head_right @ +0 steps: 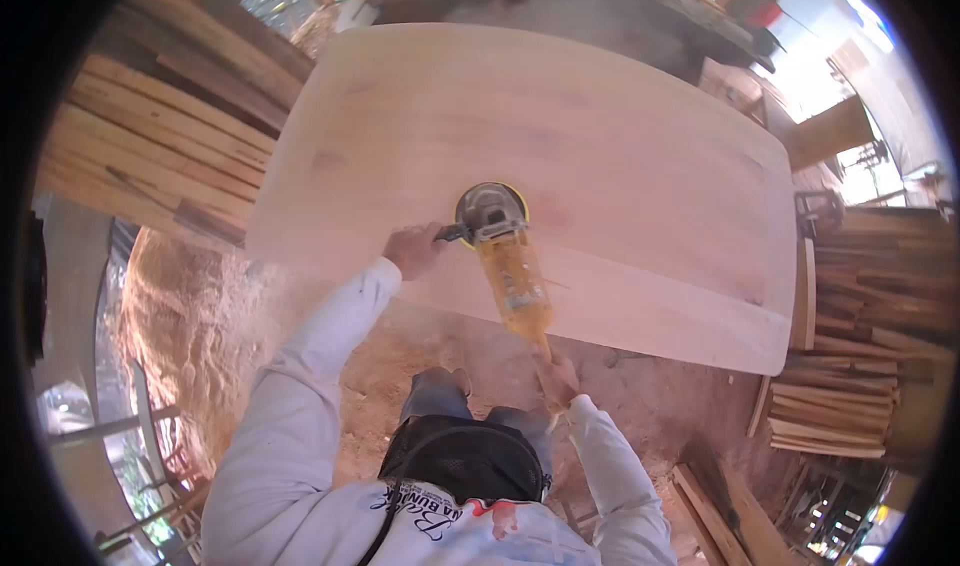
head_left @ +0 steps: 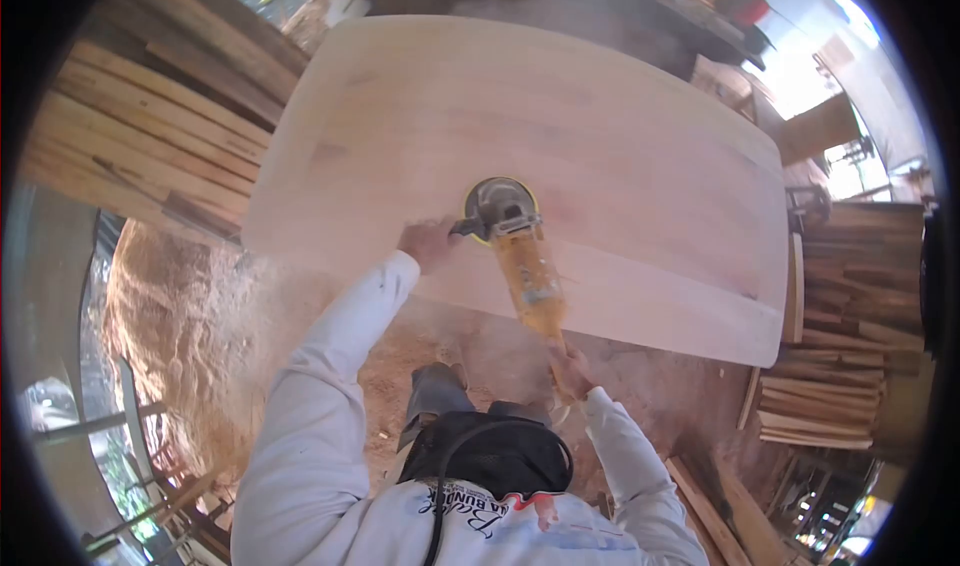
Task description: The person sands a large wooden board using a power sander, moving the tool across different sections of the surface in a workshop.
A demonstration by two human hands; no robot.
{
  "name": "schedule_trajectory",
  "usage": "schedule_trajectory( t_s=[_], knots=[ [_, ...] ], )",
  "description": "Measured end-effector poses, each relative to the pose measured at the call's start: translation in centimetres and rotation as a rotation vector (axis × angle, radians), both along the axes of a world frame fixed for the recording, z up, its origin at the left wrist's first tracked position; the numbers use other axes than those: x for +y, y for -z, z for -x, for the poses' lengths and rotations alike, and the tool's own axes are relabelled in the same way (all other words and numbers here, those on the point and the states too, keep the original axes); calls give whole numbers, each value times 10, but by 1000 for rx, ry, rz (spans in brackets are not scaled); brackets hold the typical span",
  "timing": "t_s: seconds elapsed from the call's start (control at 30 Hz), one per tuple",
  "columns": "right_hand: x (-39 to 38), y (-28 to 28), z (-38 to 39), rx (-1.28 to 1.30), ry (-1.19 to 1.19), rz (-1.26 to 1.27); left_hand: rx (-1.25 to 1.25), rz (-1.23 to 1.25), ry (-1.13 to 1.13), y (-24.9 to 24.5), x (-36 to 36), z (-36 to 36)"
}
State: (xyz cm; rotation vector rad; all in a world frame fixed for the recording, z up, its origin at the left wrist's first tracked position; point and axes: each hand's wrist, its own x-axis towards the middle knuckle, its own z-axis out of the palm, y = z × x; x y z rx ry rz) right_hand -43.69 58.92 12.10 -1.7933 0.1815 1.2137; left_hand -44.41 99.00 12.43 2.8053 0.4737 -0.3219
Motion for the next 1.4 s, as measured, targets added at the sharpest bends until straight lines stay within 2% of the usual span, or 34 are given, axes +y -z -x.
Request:
schedule_trajectory(
  t_s=[0.1, 0.2, 0.3, 0.4, 0.53, 0.63, 0.73, 0.83, 0.9, 0.97, 1.1, 1.3, 1.37, 1.4],
  knots=[
    [91, -17, 17, -52, -198, -9, 78, -51, -120, -16, 79, 56],
    [163, -26, 34, 55, -327, -14, 132, -73, -220, -17, 143, 112],
    [224, 3, 57, -126, -484, -76, 125, -99, -305, -14, 199, 163],
    [289, -8, 68, -132, -618, -44, 116, -155, -389, 2, 257, 209],
    [357, -1, 70, -169, -733, -80, 163, -121, -538, 14, 319, 250],
    [380, -9, 62, -163, -752, -93, 115, -111, -567, 3, 321, 258],
    [359, -14, 48, -142, -726, -102, 66, -84, -527, 6, 305, 247],
    [311, -11, 30, -165, -742, -64, 175, -158, -454, 11, 266, 220],
    [265, 2, 19, -157, -706, -81, 180, -167, -407, 12, 226, 197],
    [219, -14, 6, -122, -681, -55, 172, -162, -363, 10, 184, 179],
    [125, -6, -4, -111, -543, -21, 138, -138, -298, 0, 93, 131],
    [-11, -39, -25, -12, -387, -23, 136, -169, -155, 5, -34, 83],
    [-53, -43, -26, 30, -349, -17, 95, -93, -141, 1, -73, 72],
    [-76, -36, -23, -29, -333, -25, 69, -57, -132, 0, -91, 62]
  ],
)
